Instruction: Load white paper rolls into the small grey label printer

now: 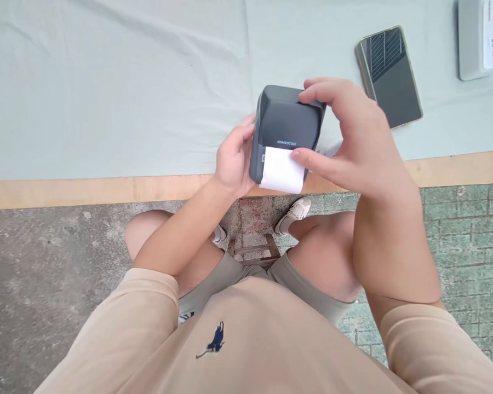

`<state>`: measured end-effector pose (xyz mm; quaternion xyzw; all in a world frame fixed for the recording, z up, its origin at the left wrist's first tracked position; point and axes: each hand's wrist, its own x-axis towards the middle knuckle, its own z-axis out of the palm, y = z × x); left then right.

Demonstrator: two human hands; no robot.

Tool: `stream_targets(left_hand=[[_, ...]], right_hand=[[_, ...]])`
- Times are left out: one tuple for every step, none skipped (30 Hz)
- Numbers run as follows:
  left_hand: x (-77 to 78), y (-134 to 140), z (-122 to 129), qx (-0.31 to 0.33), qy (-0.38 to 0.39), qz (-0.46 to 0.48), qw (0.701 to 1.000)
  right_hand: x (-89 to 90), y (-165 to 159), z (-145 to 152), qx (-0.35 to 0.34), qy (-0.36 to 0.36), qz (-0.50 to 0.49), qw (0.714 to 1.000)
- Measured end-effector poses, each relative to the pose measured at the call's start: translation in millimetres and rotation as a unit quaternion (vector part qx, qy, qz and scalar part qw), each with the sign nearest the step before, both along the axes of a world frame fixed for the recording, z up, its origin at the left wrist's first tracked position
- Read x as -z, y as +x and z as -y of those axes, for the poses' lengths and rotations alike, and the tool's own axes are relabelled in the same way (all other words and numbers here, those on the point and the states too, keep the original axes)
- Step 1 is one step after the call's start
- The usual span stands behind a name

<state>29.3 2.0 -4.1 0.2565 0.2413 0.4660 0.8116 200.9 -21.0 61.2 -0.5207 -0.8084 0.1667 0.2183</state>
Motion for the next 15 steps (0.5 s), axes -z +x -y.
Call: stream_targets(left_hand=[[0.9,0.7,-0.5,-0.004,-0.002,-0.006,1.000],[1.6,1.3,-1.0,-0.007,-0.006,-0.009,1.000],[1.9,1.7,-1.4,-0.012,-0.012,-0.012,1.000],[1.7,2.0,-1.7,-0.018,-0.018,-0.012,1.000],[1.1,2.0,-1.8,-0.023,-0.024,-0.009,0.999],[0.1,1.8,-1.8,-0.023,-0.031,-0.003,0.999],[-1.2,1.4,-1.5,-0.020,-0.039,0.005,0.999],[-2.6,0.8,-1.0,-0.015,-0.049,0.012,0.999],[-3.9,0.3,-0.1,-0.011,-0.058,0.018,0.998],[-4.9,-0.2,1.0,-0.008,-0.064,0.019,0.998],[-5.4,-0.6,2.3,-0.009,-0.063,0.015,0.998],[-5.3,-0.7,3.7,-0.011,-0.053,0.007,0.999],[-4.9,-0.6,5.1,-0.013,-0.035,-0.004,0.999],[-4.2,-0.2,6.5,-0.012,-0.013,-0.016,1.000],[-3.3,0.3,7.6,-0.007,0.005,-0.029,1.000]], right_hand=[[0.1,0.4,-0.2,-0.009,0.006,0.000,1.000],[-0.2,-0.4,-0.6,0.000,0.021,-0.008,1.000],[-0.8,-2.3,-1.1,0.028,0.047,-0.023,0.998],[-1.7,-4.9,-1.5,0.082,0.089,-0.047,0.992],[-2.6,-7.9,-1.8,0.144,0.147,-0.074,0.976],[-3.5,-10.7,-2.0,0.198,0.203,-0.097,0.954],[-4.3,-12.9,-2.2,0.229,0.244,-0.110,0.936],[-4.8,-14.4,-2.3,0.226,0.263,-0.113,0.931],[-5.1,-15.0,-2.4,0.193,0.255,-0.098,0.943],[-5.1,-14.9,-2.4,0.146,0.219,-0.062,0.963],[-5.1,-14.2,-2.4,0.104,0.167,-0.013,0.980],[-5.0,-13.4,-2.4,0.081,0.114,0.040,0.989],[-5.2,-12.6,-2.3,0.071,0.069,0.092,0.991],[-5.6,-12.3,-2.1,0.070,0.032,0.140,0.987],[-6.5,-12.5,-2.0,0.073,0.006,0.180,0.981]])
